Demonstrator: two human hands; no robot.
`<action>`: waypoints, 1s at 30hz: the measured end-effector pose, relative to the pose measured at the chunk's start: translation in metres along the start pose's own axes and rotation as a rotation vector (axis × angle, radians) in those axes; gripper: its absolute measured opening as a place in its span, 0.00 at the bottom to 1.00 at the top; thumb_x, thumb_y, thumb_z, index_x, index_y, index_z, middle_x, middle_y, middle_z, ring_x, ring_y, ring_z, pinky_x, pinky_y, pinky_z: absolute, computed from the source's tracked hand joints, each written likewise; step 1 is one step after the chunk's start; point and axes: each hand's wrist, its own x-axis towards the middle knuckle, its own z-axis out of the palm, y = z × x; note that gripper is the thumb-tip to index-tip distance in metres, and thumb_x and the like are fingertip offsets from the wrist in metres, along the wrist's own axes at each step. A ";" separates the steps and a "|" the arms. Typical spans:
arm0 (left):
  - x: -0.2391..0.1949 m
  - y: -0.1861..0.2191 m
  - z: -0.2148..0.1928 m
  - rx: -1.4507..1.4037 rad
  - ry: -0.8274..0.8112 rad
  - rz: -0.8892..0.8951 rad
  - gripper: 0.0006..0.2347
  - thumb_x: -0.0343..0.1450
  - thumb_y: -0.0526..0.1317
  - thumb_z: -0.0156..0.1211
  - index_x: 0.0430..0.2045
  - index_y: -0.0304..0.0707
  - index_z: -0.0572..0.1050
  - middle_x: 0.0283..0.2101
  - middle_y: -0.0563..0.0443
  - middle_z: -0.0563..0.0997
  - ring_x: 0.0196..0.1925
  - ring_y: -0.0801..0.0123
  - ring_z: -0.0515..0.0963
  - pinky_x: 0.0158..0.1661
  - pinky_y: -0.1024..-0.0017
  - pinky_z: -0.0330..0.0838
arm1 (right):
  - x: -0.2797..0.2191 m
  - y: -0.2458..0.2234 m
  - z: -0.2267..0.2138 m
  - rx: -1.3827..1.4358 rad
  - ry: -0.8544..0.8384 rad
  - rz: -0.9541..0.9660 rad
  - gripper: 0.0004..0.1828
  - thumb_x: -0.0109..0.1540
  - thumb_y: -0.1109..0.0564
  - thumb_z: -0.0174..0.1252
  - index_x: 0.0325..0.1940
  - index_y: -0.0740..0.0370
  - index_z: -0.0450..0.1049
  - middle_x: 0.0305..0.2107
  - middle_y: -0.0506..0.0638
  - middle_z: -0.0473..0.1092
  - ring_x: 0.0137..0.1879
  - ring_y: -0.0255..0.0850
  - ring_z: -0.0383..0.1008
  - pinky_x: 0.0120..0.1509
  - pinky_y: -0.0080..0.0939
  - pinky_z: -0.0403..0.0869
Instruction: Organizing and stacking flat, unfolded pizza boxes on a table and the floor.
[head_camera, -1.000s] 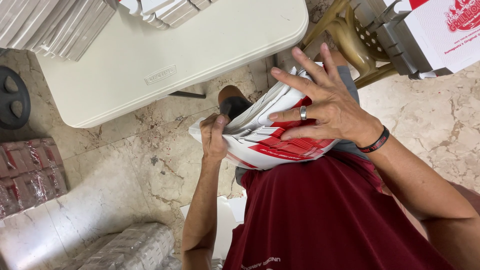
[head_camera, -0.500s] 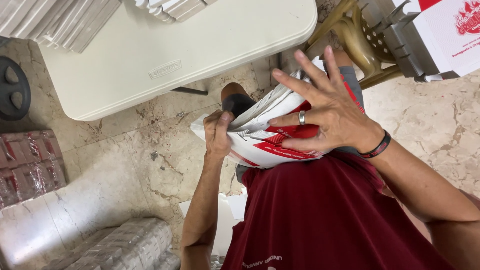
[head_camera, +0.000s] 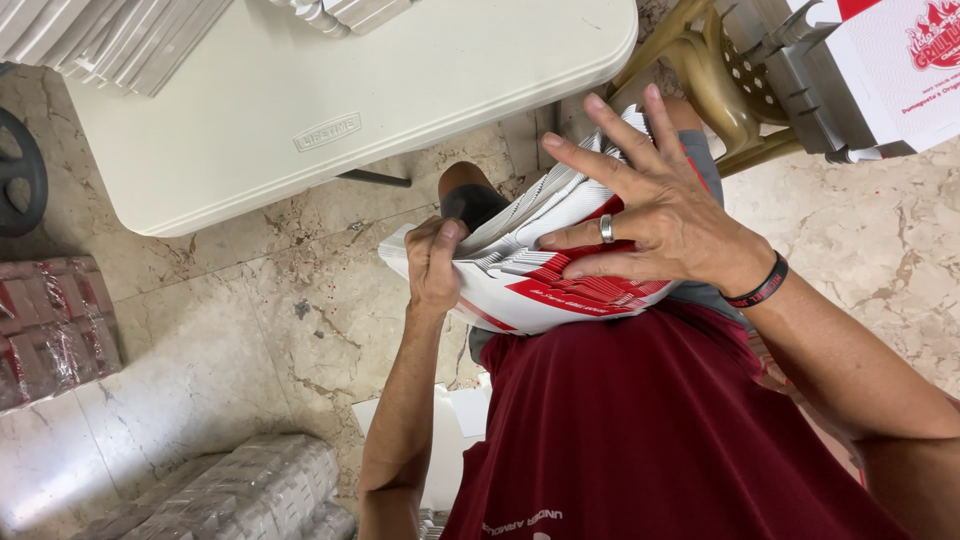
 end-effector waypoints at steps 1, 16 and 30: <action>0.000 0.000 0.000 -0.009 0.004 -0.004 0.19 0.77 0.42 0.39 0.14 0.30 0.64 0.18 0.49 0.66 0.23 0.64 0.65 0.29 0.64 0.56 | 0.000 0.000 0.000 -0.007 0.006 -0.004 0.16 0.66 0.40 0.70 0.57 0.37 0.81 0.73 0.57 0.54 0.81 0.63 0.38 0.80 0.78 0.30; 0.010 -0.032 0.027 0.517 0.127 -0.111 0.20 0.76 0.42 0.41 0.22 0.33 0.81 0.24 0.31 0.81 0.29 0.35 0.80 0.35 0.46 0.66 | -0.039 0.004 0.011 -0.198 0.230 0.202 0.42 0.64 0.35 0.65 0.76 0.55 0.61 0.75 0.64 0.49 0.81 0.65 0.46 0.83 0.75 0.45; 0.036 -0.042 0.065 0.360 -0.384 -0.527 0.29 0.73 0.68 0.46 0.63 0.55 0.71 0.61 0.48 0.78 0.65 0.54 0.74 0.65 0.58 0.67 | -0.091 0.054 0.054 -0.017 -0.371 1.560 0.73 0.46 0.18 0.70 0.81 0.51 0.43 0.69 0.63 0.57 0.68 0.65 0.70 0.72 0.65 0.71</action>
